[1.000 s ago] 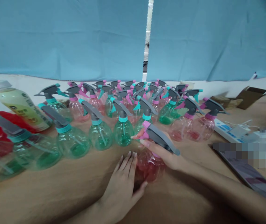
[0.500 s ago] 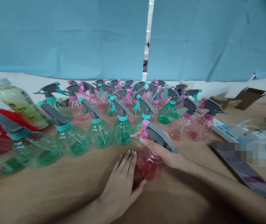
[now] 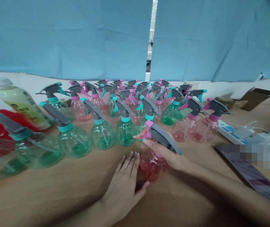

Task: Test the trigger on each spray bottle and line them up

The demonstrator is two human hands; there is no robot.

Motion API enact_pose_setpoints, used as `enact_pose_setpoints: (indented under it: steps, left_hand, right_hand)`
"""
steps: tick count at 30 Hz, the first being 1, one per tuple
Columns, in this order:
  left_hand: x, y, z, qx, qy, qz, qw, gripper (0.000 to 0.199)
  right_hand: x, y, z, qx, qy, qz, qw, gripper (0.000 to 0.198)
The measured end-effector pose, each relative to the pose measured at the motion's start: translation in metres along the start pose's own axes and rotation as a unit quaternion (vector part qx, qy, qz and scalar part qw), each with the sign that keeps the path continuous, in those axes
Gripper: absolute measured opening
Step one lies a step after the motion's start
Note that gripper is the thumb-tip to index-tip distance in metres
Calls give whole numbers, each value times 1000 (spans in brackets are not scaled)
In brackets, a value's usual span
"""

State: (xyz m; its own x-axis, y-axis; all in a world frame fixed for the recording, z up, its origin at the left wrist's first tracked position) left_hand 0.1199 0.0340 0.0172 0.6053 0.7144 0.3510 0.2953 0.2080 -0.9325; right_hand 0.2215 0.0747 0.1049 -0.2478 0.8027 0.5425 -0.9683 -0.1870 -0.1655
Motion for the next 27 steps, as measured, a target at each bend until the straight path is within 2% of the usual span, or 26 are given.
enact_pose_setpoints:
  steps: [27]
  left_hand:
    - [3, 0, -1, 3, -10, 30, 999, 64]
  right_hand:
    - [-3, 0, -5, 19, 28, -2, 999, 13]
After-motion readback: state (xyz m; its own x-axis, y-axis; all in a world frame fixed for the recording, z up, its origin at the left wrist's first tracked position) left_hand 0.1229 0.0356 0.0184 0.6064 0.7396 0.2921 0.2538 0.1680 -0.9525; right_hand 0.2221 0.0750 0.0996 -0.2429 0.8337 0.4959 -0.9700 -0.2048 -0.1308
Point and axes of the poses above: each hand's wrist, its own x-axis towards the middle knuckle, its own y-axis out of the palm, z = x × y, the point moved 9 cm from there along x, towards the middle knuckle, and after that the axes turned 6 degrees about -y, right-handed, at the moved point
